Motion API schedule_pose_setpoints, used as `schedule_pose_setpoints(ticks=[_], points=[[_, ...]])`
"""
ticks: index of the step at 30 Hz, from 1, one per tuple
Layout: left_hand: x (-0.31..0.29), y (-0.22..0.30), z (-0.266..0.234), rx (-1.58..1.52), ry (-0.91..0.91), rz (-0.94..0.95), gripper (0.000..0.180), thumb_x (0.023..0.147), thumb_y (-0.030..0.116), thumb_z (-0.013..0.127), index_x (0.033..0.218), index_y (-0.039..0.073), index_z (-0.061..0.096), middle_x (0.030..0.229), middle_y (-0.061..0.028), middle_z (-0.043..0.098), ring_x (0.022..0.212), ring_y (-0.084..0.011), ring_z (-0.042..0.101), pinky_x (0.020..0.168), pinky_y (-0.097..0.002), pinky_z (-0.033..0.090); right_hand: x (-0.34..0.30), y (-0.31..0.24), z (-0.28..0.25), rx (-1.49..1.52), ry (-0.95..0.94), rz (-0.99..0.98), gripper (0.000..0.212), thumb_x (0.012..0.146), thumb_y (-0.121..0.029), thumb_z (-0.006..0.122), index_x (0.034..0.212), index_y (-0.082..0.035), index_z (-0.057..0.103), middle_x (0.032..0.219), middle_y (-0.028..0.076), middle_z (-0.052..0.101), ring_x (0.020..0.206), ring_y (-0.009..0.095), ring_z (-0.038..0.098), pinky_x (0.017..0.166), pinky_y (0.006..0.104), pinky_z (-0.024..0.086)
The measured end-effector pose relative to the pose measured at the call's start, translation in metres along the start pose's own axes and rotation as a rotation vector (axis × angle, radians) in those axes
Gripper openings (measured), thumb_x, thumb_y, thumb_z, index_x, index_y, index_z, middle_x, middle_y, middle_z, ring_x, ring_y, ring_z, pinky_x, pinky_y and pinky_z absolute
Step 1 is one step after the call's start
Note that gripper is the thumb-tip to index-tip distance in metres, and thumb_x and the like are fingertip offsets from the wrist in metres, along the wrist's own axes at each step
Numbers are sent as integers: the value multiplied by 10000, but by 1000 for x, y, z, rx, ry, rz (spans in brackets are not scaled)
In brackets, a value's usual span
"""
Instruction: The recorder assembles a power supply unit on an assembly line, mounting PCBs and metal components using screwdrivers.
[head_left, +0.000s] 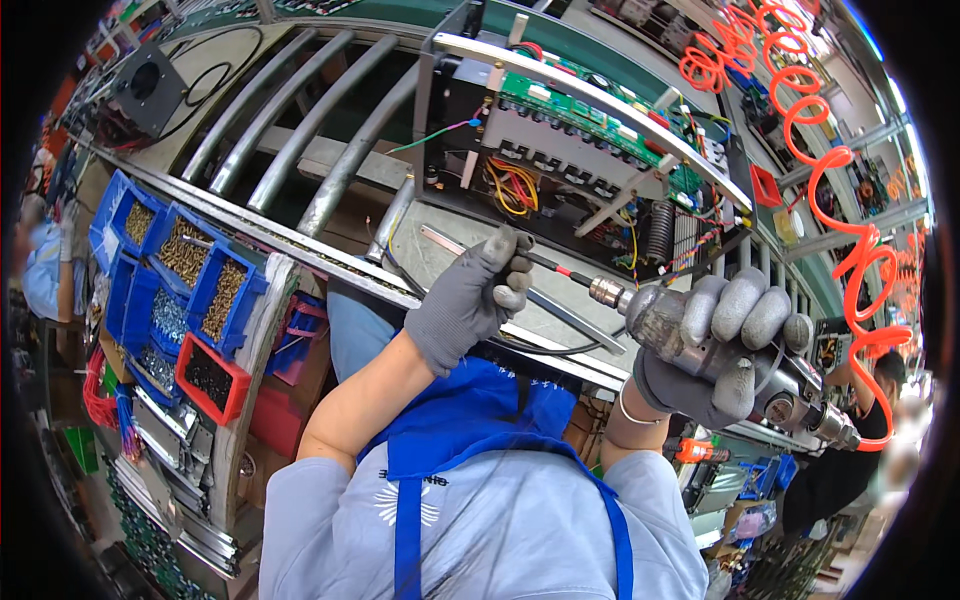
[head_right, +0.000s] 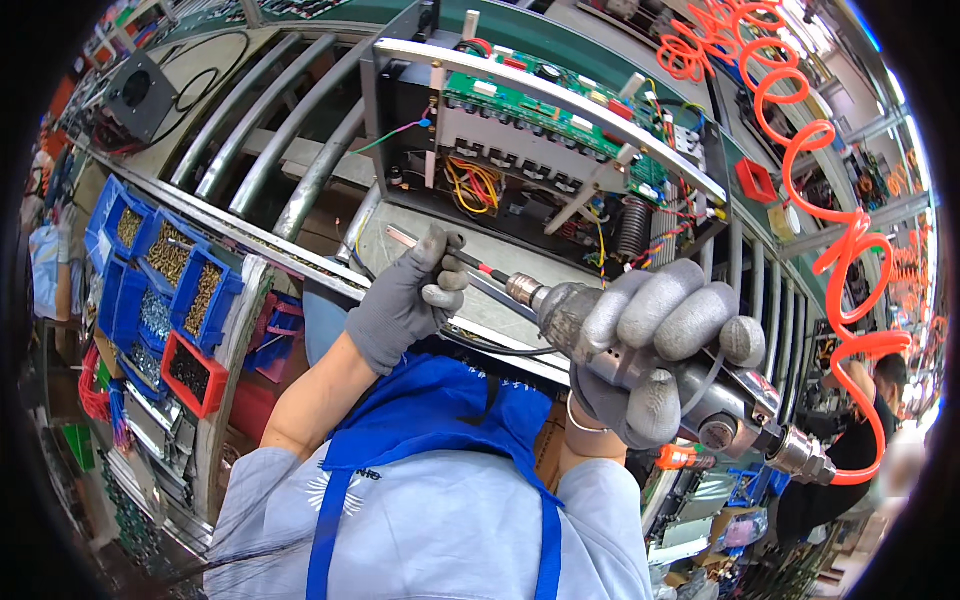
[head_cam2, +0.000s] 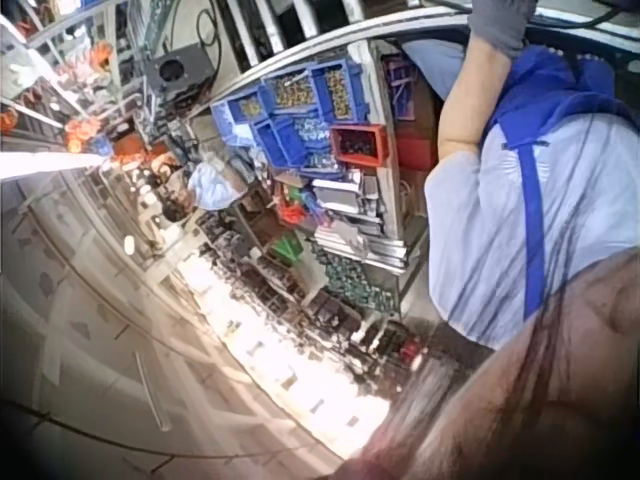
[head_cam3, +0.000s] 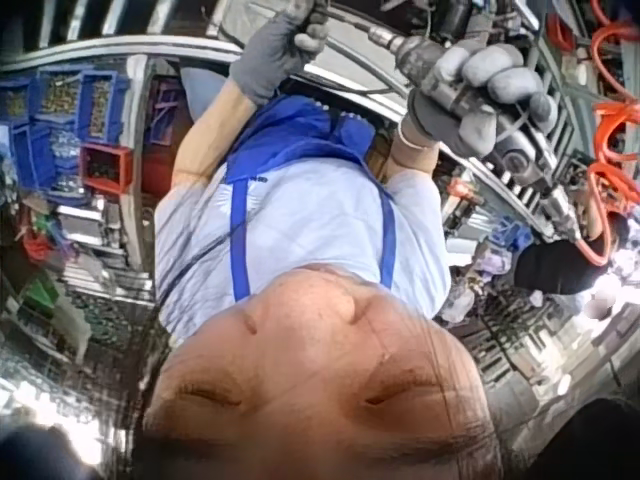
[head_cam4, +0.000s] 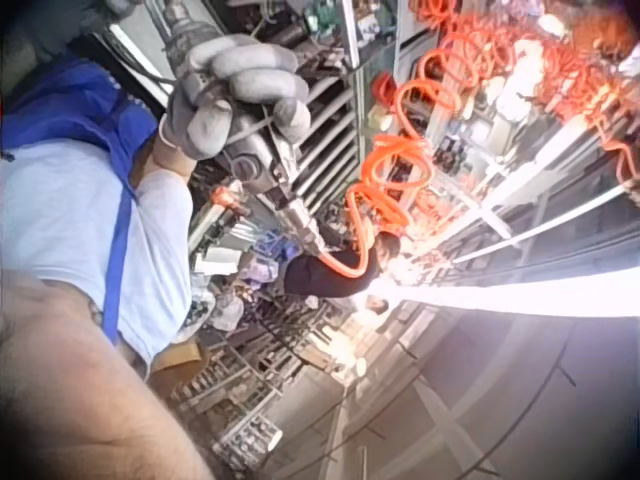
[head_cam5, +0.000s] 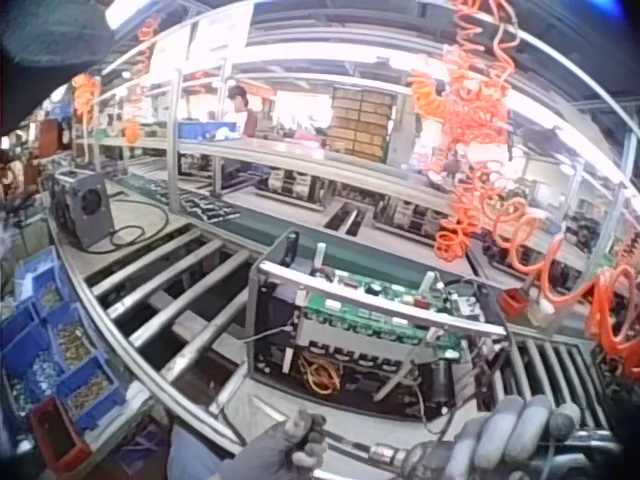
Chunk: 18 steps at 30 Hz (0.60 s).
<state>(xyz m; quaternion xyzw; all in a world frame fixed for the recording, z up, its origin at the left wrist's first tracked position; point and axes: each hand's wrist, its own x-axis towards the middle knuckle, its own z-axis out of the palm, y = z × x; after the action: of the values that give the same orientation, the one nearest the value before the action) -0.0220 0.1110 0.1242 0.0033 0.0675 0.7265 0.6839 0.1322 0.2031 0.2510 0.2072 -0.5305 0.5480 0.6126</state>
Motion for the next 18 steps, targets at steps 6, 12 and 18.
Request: schedule_pose_setpoints(ticks=[6,12,18], points=[[-8,14,5,101,20,84,271,945,300,581,1036,45,579,825,-23,578,646,-71,532,490,-153,428,4,15,6,47,-29,21,530,781,-18,656,1286,-55,497,732,15,384,574,101,379,409,210,442],[-15,34,2,61,-39,96,296,949,330,568,1034,47,571,817,-25,564,661,-71,532,477,-148,421,1,33,13,91,-24,97,517,786,-35,644,1284,-54,506,756,15,393,613,113,385,442,229,438],[-21,52,3,-54,66,168,303,949,316,570,1080,43,559,821,-22,560,674,-78,542,484,-152,434,2,59,26,77,-18,140,521,791,-57,642,1295,-72,511,780,17,398,642,127,391,471,241,431]])
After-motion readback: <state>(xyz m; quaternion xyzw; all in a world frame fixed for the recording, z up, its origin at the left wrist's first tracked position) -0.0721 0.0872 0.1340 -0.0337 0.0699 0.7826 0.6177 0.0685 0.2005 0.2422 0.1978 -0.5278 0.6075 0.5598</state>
